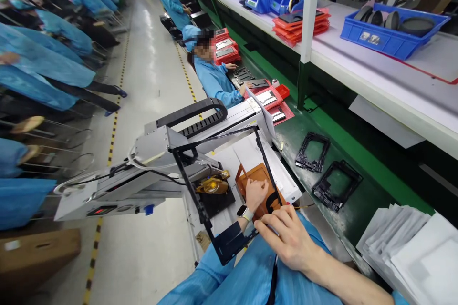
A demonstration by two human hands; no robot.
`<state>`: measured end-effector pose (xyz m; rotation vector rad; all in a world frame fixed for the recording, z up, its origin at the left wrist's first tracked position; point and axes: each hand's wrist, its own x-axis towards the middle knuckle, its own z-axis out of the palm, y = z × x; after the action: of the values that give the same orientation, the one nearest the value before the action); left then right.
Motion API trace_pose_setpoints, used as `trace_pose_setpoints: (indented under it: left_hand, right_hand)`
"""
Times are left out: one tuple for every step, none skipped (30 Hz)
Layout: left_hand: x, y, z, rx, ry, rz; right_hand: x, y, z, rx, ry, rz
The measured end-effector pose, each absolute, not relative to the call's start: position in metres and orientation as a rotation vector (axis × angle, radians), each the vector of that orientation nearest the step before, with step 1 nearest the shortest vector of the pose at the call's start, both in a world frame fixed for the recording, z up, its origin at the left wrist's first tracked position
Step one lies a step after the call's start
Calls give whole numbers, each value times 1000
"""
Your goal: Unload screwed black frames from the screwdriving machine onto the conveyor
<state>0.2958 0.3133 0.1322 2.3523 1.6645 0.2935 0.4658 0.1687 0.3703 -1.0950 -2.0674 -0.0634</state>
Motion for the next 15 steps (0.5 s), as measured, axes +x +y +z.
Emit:
trace_pose_setpoints:
  left_hand:
    - [296, 313, 133, 2341, 1662, 292]
    - [296, 313, 134, 2330, 1659, 288]
    - [295, 312, 135, 2320, 1654, 282]
    - [295, 312, 137, 2311, 1652, 276]
    - [295, 312, 138, 2306, 1650, 271]
    - [295, 312, 139, 2309, 1644, 265]
    - [294, 312, 140, 2318, 1640, 256]
    - [293, 312, 140, 2331, 1638, 239]
    - [292, 312, 140, 2345, 1637, 215]
    - [292, 312, 140, 2358, 1636, 191]
    - [291, 312, 140, 2367, 1633, 170]
    - [290, 312, 140, 2368, 1633, 154]
    - [289, 312, 140, 2366, 1631, 143]
    - [288, 312, 140, 2362, 1629, 135]
    - [288, 312, 140, 2356, 1628, 129]
  right_hand:
    - [466, 169, 370, -1101, -2075, -73]
    - [466, 168, 370, -1107, -2085, -86]
    - [467, 168, 369, -1115, -2097, -99]
    - [467, 168, 369, -1123, -2110, -112]
    - [467, 167, 369, -1130, -2122, -121]
    - [467, 167, 369, -1134, -2136, -128]
    - [467, 167, 369, -1135, -2151, -133]
    - [467, 166, 369, -1136, -2161, -140]
    - [467, 166, 370, -1134, -2166, -149]
    - [466, 166, 370, -1135, -2165, -158]
    - [466, 166, 371, -1137, -2160, -167]
    - [465, 166, 371, -1139, -2150, -176]
    - [465, 166, 372, -1143, -2138, -184]
    - [464, 166, 373, -1146, -2127, -190]
    - [464, 166, 374, -1148, -2119, -190]
